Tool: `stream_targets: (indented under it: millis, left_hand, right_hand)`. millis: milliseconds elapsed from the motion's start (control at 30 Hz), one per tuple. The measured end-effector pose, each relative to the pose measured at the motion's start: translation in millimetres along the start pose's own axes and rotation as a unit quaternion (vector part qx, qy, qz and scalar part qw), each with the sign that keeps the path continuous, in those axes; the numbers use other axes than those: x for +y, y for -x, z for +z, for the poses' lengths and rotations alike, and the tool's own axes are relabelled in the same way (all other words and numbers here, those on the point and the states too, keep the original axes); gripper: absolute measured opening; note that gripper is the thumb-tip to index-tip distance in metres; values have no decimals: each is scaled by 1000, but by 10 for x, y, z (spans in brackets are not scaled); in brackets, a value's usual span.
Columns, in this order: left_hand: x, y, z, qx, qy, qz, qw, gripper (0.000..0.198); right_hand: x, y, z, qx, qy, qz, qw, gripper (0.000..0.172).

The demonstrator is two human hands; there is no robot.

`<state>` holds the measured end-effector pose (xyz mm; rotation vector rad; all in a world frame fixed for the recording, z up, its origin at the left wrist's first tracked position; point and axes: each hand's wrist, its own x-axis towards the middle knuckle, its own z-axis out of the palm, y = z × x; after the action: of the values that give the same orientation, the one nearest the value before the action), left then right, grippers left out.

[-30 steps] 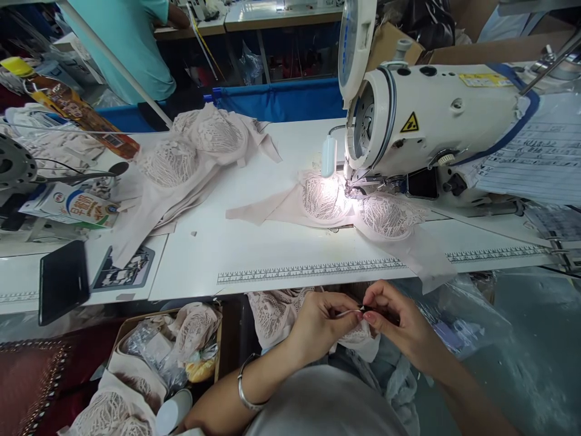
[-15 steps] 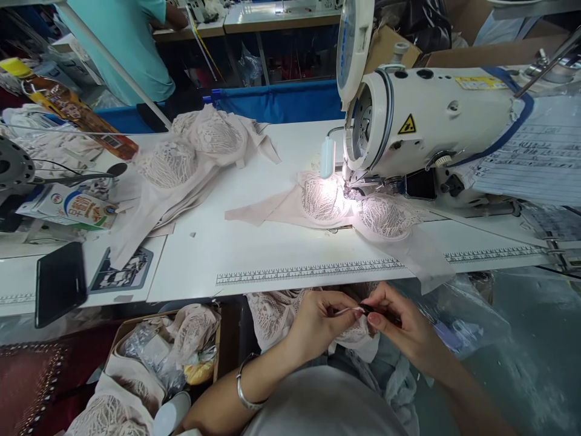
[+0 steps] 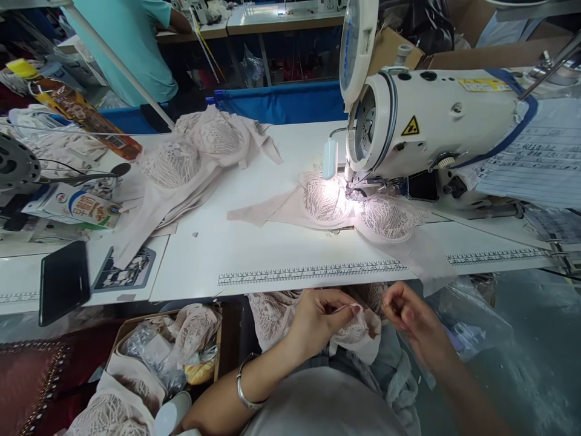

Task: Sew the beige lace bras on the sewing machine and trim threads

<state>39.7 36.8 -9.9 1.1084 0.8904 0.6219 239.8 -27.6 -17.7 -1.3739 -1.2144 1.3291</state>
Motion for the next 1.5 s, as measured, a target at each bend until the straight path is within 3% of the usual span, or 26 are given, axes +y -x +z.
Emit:
stream_targets:
  millis: [167,233,333,400,467,600,667,800,933,1067,1167,1267,1400,1500]
  left_hand:
    - [-24,-25,-15,38,37,9,999,40]
    - [-26,-41,-17,35,47,10,998,40]
    - [-13,-73,-24,9,74,49,996,34]
    - [-5,-93,-31,-10,92,80,992,30]
    - [-9,-107,-43,-14,102,89,991,30]
    - [-73,-112,-110,13,101,87,991,35]
    - [-126,-104,-159,5,80,77,994,38]
    - [-224,-78,-203,-27,18,61,998,40]
    - [-265,-81,-156,-46,-35,68,996,41]
    - [-322,-123,-125,-92,-125,81,985,29]
    - [-404,-147,-137,-105,-174,91,975,21]
    - [-479,-157,-163,-107,-182,88,974,20]
    - [-538,-195,-208,-155,-189,119,962,34]
    - [-562,-235,-226,-169,-200,106,959,41]
  right_hand:
    - [184,148,-75,-146,220,57,963,24]
    - [111,191,-74,-183,215,46,958,28]
    - [-138,231,-62,-209,110,-38,971,45]
    - [-266,222,-57,-189,74,-62,977,46]
    - [-257,176,-61,-160,114,-26,980,44]
    - [190,82,-106,-135,247,105,954,35]
    - [498,116,-124,-95,277,129,947,33]
    - [968,342,-82,57,285,120,949,38]
    - [1197,538,5,55,297,124,945,32]
    - [1324,593,30,82,296,70,949,30]
    - [1311,564,61,81,302,55,948,31]
    - [1145,491,109,35,293,64,953,26]
    - [821,399,84,-32,151,55,987,47]
    - [726,387,52,-72,83,75,991,56]
